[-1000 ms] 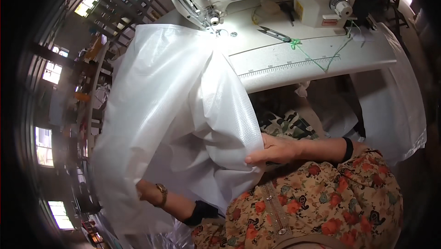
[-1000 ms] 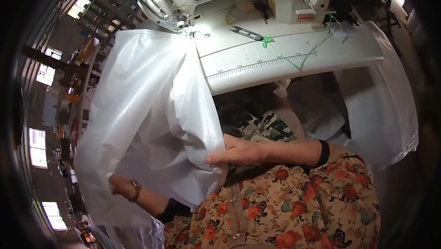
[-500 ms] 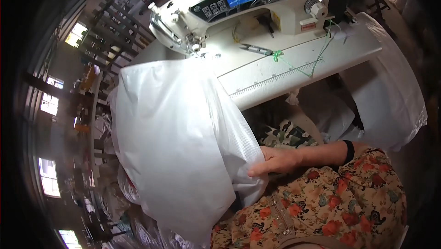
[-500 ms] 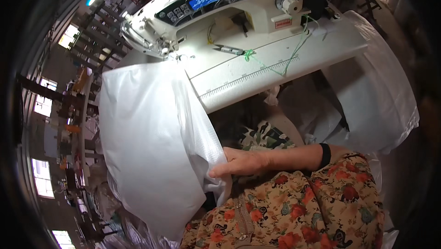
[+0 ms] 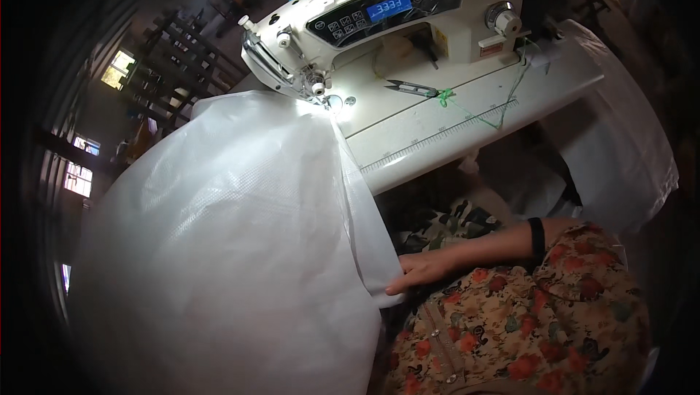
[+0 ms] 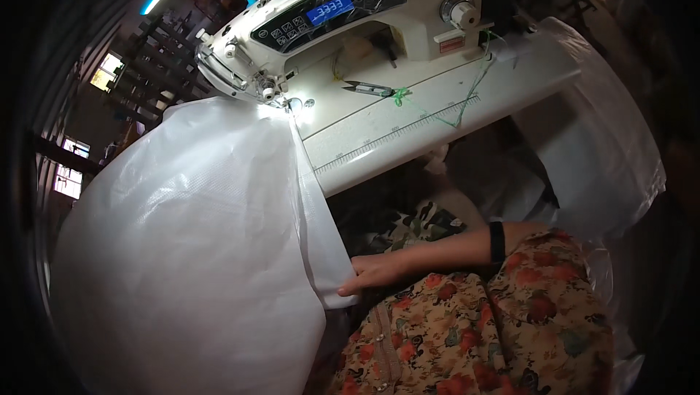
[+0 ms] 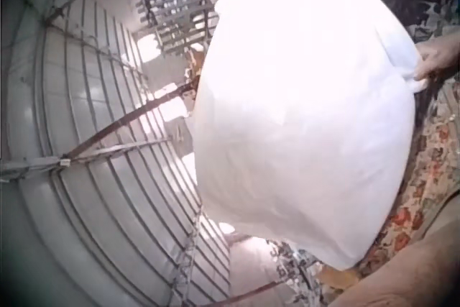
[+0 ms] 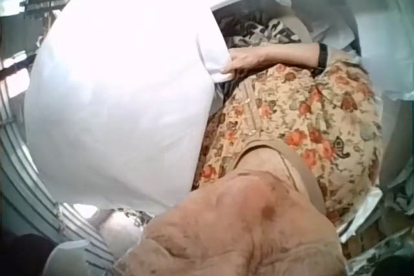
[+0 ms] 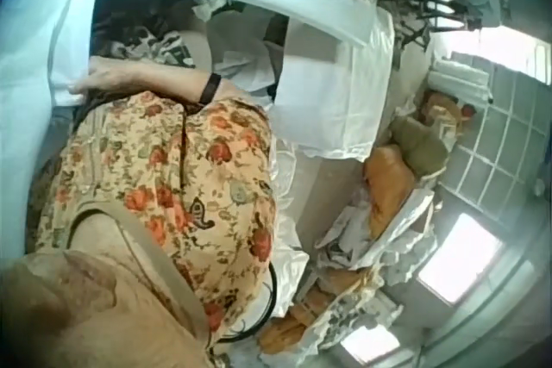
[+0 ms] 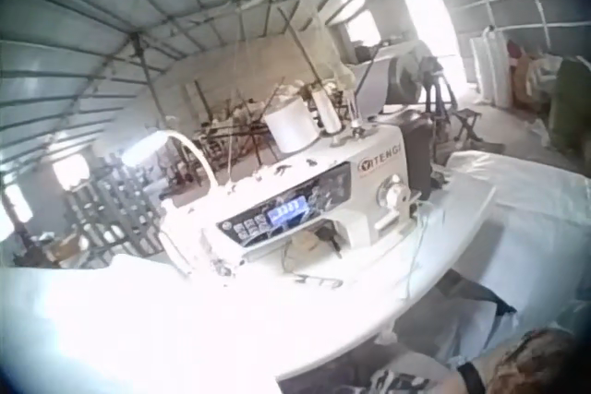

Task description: The recorder uses an industrial sewing machine to sew large white plastic sheets or bags.

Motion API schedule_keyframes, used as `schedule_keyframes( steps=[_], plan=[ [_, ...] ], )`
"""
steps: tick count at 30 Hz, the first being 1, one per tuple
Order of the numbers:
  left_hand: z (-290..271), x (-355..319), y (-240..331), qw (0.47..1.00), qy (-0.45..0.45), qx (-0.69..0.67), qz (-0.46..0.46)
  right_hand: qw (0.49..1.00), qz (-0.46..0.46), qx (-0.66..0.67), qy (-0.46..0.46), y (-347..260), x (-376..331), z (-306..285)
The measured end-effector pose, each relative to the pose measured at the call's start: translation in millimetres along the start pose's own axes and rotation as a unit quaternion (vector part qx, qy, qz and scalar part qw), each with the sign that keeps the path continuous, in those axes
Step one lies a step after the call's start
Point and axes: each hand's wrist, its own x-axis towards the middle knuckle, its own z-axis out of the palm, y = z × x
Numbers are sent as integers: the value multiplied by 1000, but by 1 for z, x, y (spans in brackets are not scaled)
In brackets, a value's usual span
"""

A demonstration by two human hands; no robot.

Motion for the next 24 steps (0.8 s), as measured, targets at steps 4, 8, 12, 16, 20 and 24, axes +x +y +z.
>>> schedule_keyframes(
  steps=[4, 8, 12, 16, 20, 24],
  plan=[
    [-35, -10, -1, 1000, -8, 1, 4, 995, -20, -74, 61, 48, 41, -12],
    [-80, -25, 5, 1000, -15, 2, 11, 964, 153, -158, 151, 41, 41, -29],
    [-104, -39, 28, 997, -49, -2, 67, 986, -39, -153, 59, -16, 22, 11],
    [-99, -52, 66, 979, -134, 12, 150, 1000, -12, 17, 10, -43, -32, 4],
    [-76, -64, 114, 940, -224, 31, 254, 883, 293, -349, 112, -31, -46, -28],
    [-81, -74, 155, 923, -277, -64, 261, 724, 176, -635, 205, -54, -47, -32]
  ],
)
